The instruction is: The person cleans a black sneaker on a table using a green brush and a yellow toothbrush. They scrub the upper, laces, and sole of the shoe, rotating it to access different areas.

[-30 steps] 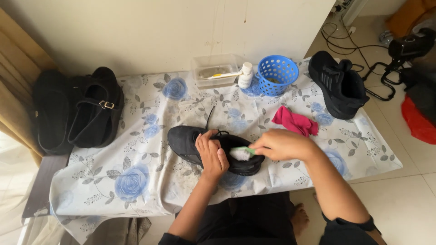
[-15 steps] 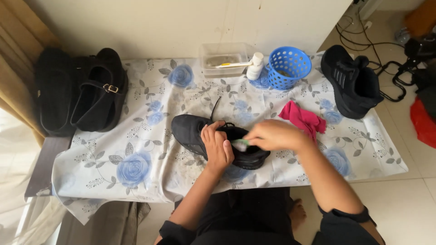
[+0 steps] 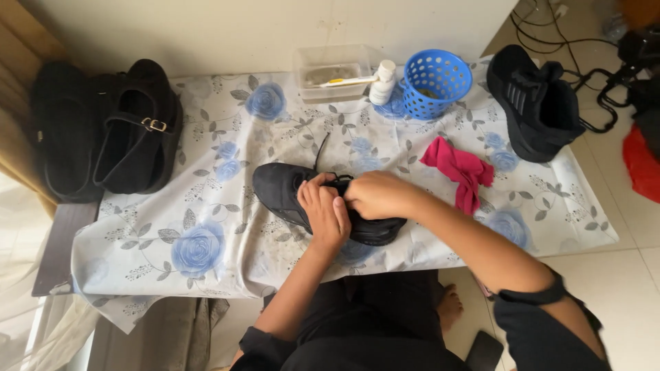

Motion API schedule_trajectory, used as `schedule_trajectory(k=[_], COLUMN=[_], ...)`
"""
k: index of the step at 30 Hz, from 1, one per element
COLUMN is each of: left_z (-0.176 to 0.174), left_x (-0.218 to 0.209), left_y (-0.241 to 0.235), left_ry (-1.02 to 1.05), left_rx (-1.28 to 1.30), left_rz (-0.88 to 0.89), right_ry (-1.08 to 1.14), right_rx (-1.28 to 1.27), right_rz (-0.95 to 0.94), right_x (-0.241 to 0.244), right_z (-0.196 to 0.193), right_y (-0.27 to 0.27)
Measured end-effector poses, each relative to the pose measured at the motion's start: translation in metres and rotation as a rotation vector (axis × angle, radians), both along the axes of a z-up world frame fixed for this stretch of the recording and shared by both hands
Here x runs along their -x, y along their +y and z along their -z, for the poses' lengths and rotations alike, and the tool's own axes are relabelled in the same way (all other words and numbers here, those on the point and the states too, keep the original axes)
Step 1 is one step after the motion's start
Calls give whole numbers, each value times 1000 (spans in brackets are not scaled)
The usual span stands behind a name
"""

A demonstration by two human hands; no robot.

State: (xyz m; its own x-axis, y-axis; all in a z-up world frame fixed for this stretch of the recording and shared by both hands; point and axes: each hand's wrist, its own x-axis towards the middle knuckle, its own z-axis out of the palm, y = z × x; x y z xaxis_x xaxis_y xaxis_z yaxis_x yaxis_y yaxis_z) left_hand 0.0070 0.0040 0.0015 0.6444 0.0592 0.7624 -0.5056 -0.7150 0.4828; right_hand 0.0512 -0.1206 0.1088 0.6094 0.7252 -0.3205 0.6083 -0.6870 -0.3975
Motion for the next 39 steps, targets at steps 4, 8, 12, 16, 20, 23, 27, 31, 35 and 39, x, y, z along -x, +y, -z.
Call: schedule_trajectory(k=[4,8,12,16,20,23,27,31,35,39], left_z=[-8,-3,-9,-6,-6,-7,-11,-11,-7,-6], left_x=[3,2,3,6,7,5,8,13,8,10], left_y=[4,4,-2,-1,2,-3,-4,2,-4,-7], left_ry=[16,6,35,9,9,18,6,41,53,58], left_rx=[-49,-11,38,29,3,32,57,59,100,87], left_rz=[-53,-17,9,-19,-25,-13,-17,-35,-4,-46], right_ry=[78,169,17,28,258,254,64,194,248,-3], right_rx=[-23,222,38,-94,38,86,-77,-91,134,-120], right_rz=[-10,30,-50,32,-57,-26,10,-116,34,76], right_x=[9,18,-2,9,5,-2,-2,5,1,-2], right_z=[-29,-89,-12,-2,-52,-45,19,-25,-48,28], right_y=[-12,-39,-24,-5,-45,-34,-2,-29,-37,0])
